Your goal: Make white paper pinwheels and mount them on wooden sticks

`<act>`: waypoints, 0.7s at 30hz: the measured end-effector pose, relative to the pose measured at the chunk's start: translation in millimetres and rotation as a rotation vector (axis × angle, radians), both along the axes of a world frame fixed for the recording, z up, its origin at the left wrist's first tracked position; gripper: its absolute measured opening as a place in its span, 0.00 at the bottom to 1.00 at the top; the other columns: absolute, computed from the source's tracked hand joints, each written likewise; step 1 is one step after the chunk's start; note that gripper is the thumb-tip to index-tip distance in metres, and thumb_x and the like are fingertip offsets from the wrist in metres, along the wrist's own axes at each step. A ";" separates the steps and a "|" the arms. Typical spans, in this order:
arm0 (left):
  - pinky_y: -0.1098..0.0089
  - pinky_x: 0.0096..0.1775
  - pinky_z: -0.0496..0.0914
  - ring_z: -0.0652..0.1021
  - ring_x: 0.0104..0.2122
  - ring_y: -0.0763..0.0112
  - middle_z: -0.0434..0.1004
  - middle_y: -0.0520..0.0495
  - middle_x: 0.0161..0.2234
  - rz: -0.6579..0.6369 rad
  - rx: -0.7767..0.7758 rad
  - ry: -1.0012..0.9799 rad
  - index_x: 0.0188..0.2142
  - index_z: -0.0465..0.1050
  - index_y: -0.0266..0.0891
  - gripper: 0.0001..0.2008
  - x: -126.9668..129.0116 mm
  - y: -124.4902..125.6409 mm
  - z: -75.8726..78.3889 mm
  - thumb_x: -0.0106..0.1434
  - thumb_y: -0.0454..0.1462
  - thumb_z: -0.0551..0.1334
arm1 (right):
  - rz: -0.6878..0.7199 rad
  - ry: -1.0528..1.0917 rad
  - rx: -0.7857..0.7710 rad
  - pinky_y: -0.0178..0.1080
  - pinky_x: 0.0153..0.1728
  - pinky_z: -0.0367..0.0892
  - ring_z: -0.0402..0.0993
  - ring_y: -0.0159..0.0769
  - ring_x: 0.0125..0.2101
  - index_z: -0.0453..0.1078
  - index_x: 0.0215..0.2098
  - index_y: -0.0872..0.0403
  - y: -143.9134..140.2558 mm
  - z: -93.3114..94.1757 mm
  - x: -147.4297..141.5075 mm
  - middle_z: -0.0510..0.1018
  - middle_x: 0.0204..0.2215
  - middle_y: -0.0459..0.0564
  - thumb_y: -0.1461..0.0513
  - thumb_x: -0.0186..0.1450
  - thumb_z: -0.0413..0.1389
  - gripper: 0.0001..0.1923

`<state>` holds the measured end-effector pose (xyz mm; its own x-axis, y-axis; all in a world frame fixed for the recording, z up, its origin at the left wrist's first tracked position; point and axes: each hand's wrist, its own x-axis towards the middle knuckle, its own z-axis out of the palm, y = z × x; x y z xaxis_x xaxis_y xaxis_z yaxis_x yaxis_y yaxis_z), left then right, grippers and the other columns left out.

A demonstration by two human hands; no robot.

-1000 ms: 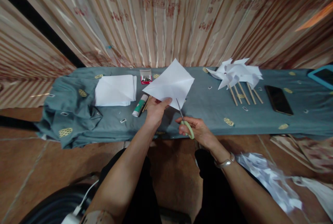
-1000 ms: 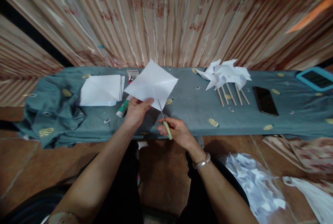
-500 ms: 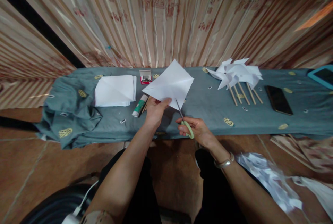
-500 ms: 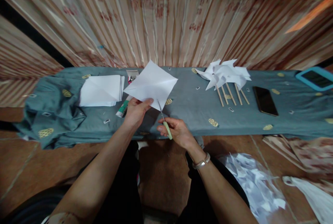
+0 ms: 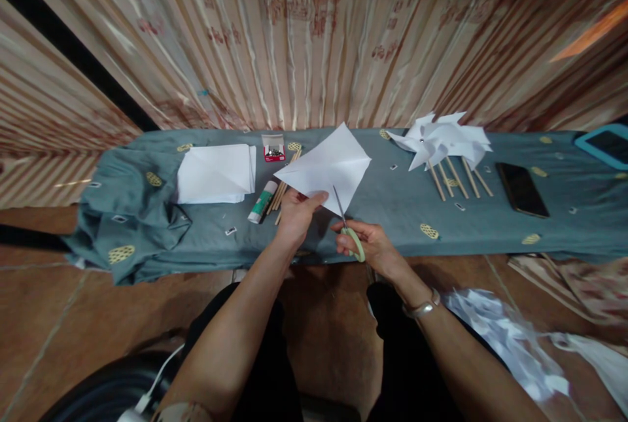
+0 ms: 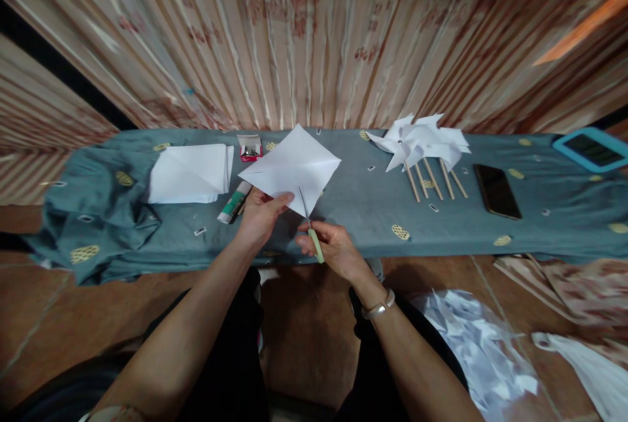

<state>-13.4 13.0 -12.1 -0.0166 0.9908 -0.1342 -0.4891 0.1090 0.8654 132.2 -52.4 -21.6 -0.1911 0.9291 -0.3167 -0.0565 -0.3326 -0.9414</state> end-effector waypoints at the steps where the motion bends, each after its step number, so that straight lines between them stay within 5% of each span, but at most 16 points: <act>1: 0.69 0.34 0.70 0.76 0.29 0.70 0.78 0.52 0.28 -0.001 0.001 -0.002 0.29 0.74 0.37 0.16 -0.1 0.2 -0.2 0.38 0.34 0.72 | 0.003 0.000 0.003 0.32 0.23 0.63 0.67 0.26 0.21 0.74 0.36 0.55 0.1 -0.7 0.0 0.74 0.19 0.41 0.47 0.46 0.69 0.26; 21: 0.69 0.36 0.69 0.76 0.29 0.70 0.79 0.52 0.28 -0.036 0.008 0.032 0.29 0.75 0.37 0.15 3.3 -4.4 -0.4 0.38 0.34 0.72 | -0.018 -0.001 0.011 0.33 0.24 0.66 0.69 0.27 0.20 0.76 0.36 0.55 1.6 2.7 0.6 0.75 0.20 0.42 0.48 0.46 0.70 0.25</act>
<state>-10.1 8.6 -12.5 0.0147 0.9919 -0.1262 -0.4569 0.1189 0.8815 132.9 -50.8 -18.9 -0.1745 0.9358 -0.3064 -0.0613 -0.3209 -0.9451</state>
